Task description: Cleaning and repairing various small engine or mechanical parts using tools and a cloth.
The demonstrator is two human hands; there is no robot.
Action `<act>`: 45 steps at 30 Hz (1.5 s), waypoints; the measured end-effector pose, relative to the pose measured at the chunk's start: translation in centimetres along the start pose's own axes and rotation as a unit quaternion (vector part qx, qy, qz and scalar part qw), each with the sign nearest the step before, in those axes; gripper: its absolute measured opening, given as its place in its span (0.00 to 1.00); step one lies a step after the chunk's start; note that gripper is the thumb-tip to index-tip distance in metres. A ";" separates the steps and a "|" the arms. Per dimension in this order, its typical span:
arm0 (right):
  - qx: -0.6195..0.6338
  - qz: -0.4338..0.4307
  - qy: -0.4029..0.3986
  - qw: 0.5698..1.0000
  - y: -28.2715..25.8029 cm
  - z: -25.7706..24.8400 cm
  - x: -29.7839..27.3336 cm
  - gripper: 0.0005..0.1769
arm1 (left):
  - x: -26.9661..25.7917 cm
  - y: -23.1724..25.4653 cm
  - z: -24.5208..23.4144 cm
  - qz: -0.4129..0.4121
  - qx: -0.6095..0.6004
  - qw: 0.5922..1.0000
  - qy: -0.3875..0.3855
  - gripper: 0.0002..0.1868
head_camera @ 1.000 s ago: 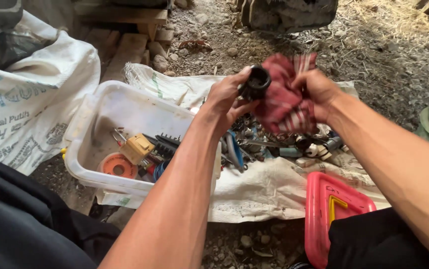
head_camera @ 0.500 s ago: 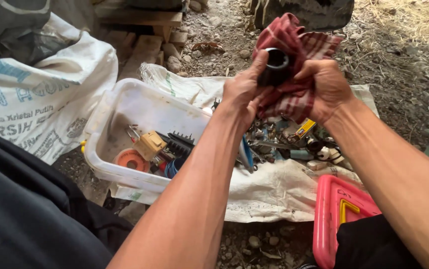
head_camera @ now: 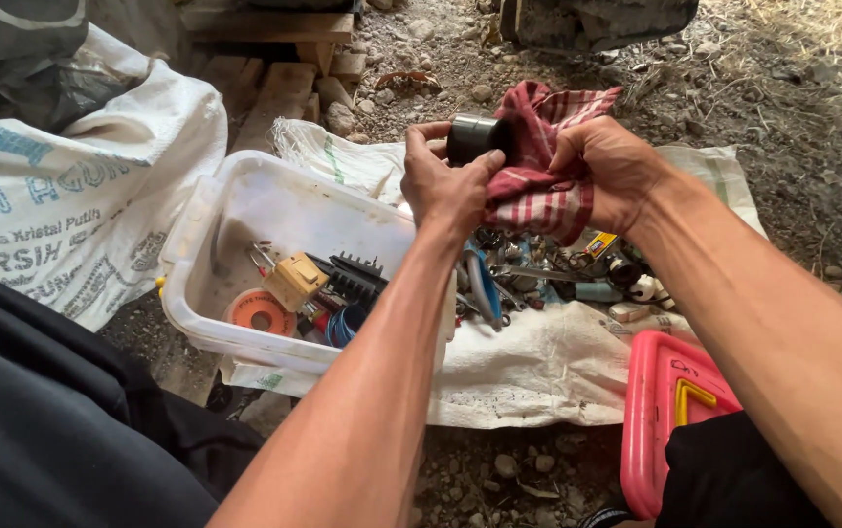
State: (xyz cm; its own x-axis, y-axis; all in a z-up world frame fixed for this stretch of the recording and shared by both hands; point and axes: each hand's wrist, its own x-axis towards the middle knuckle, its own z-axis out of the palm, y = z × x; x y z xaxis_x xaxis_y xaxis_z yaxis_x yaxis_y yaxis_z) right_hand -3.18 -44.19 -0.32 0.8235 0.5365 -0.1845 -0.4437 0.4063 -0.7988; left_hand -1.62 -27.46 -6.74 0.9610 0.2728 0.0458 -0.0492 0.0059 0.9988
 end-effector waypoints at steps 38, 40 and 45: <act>-0.077 0.036 0.232 0.969 1.2 -1.5 2.1 0.17 | -0.2 3.3 -3.6 -0.109 0.250 0.948 -0.165 0.28; -0.064 0.020 0.251 0.966 1.4 -3.0 2.4 0.15 | -0.5 2.8 -3.0 -0.141 0.248 0.935 -0.212 0.29; -0.056 0.024 0.159 0.985 1.7 -1.2 1.7 0.19 | 0.5 0.2 -1.5 -0.121 0.072 0.959 -0.246 0.29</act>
State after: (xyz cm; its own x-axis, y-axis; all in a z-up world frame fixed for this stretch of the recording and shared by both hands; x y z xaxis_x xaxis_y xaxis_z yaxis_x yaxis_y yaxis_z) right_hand -2.09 -43.46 -2.65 0.8794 0.2868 -0.3801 -0.4580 0.2914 -0.8398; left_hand -1.59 -25.88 -6.57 0.9535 -0.2068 -0.2191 0.1951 -0.1304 0.9721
